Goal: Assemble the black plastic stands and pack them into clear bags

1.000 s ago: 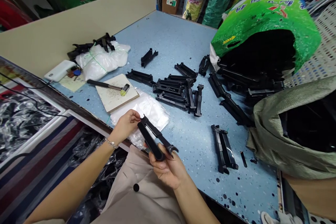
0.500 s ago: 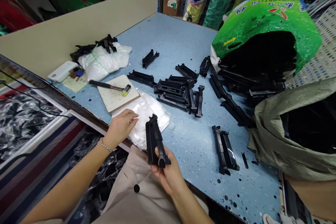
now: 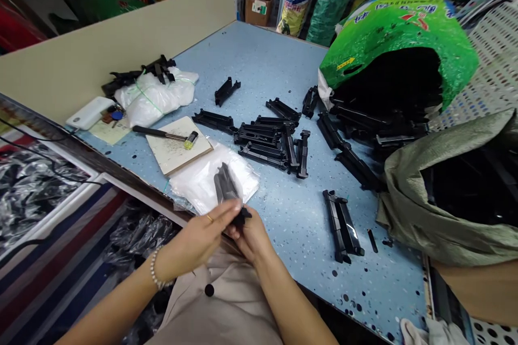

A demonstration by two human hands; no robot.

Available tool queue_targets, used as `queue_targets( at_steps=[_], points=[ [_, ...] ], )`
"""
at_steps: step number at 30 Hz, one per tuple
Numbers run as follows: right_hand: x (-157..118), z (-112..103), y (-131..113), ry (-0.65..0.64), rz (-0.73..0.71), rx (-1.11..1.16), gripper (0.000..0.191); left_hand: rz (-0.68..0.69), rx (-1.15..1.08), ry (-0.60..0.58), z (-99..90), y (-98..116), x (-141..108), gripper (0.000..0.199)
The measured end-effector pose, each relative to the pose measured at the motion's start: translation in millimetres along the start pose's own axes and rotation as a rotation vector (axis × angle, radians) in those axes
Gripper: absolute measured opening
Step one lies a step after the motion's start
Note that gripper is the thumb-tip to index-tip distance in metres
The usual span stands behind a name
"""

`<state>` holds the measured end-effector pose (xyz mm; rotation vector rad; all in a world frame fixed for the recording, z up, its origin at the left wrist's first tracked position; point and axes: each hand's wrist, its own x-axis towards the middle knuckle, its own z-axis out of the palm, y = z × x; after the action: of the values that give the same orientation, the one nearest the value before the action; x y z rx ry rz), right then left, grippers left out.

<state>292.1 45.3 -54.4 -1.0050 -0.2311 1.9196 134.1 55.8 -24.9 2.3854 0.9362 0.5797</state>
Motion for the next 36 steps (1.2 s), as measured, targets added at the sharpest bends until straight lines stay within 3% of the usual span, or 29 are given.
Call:
queue_targets(
  at_steps=[2, 3, 6, 8, 9, 11, 12, 14, 16, 19, 21, 23, 26, 28, 30, 34, 36],
  points=[
    [-5, 2, 1, 0.048, -0.164, -0.279, 0.021, 0.008, -0.084, -0.033, -4.1, 17, -3, 0.068],
    [-11, 3, 1, -0.006, -0.184, -0.395, 0.020, -0.009, -0.114, -0.030, -10.4, 23, -5, 0.061],
    [-39, 4, -5, -0.317, -0.062, -0.579, 0.035, -0.130, -0.144, -0.026, -46.3, 30, -25, 0.033],
    [-59, -4, -19, -0.365, -0.040, -0.711, 0.042, -0.242, -0.134, -0.097, -76.0, 19, -52, 0.026],
    [-67, -12, -29, -0.292, -0.086, -0.826, 0.043, -0.274, -0.138, -0.129, -88.6, 6, -68, 0.024],
    [-82, -39, -53, 0.005, -0.244, -1.123, 0.042, -0.411, -0.108, -0.214, -103.4, -27, -100, 0.022],
    [-87, -56, -66, 0.195, -0.322, -1.268, 0.043, -0.508, -0.076, -0.289, -104.8, -46, -115, 0.023],
    [-95, -97, -90, 0.563, -0.428, -1.517, 0.046, -0.708, 0.038, -0.298, -97.7, -79, -132, 0.026],
    [-99, -138, -105, 0.836, -0.471, -1.781, 0.048, -0.854, 0.180, -0.279, -83.2, -95, -132, 0.030],
    [-99, -181, -112, 0.942, -0.363, -1.955, 0.050, -0.845, 0.211, -0.183, -57.7, -82, -94, 0.029],
    [-96, -194, -110, 0.949, -0.304, -1.949, 0.050, -0.702, 0.134, -0.019, -38.9, -59, -55, 0.029],
    [-93, -195, -106, 0.946, -0.307, -1.884, 0.048, -0.527, 0.194, 0.136, -18.7, -38, -16, 0.029],
    [-91, -181, -100, 0.829, -0.369, -1.602, 0.046, -0.388, 0.352, 0.103, 6.5, -27, 26, 0.023],
    [-90, -165, -93, 0.682, -0.398, -1.306, 0.046, -0.422, 0.303, 0.055, 12.7, -35, 40, 0.017],
    [-88, -144, -83, 0.523, -0.366, -1.016, 0.045, -0.526, 0.081, 0.058, 9.0, -48, 46, 0.017],
    [-76, -97, -58, 0.264, -0.159, -0.560, 0.036, -0.771, -0.487, 0.146, -10.3, -68, 46, 0.026],
    [-67, -76, -46, 0.176, -0.061, -0.371, 0.032, -0.815, -0.703, 0.128, -16.1, -71, 46, 0.030]
  ],
)
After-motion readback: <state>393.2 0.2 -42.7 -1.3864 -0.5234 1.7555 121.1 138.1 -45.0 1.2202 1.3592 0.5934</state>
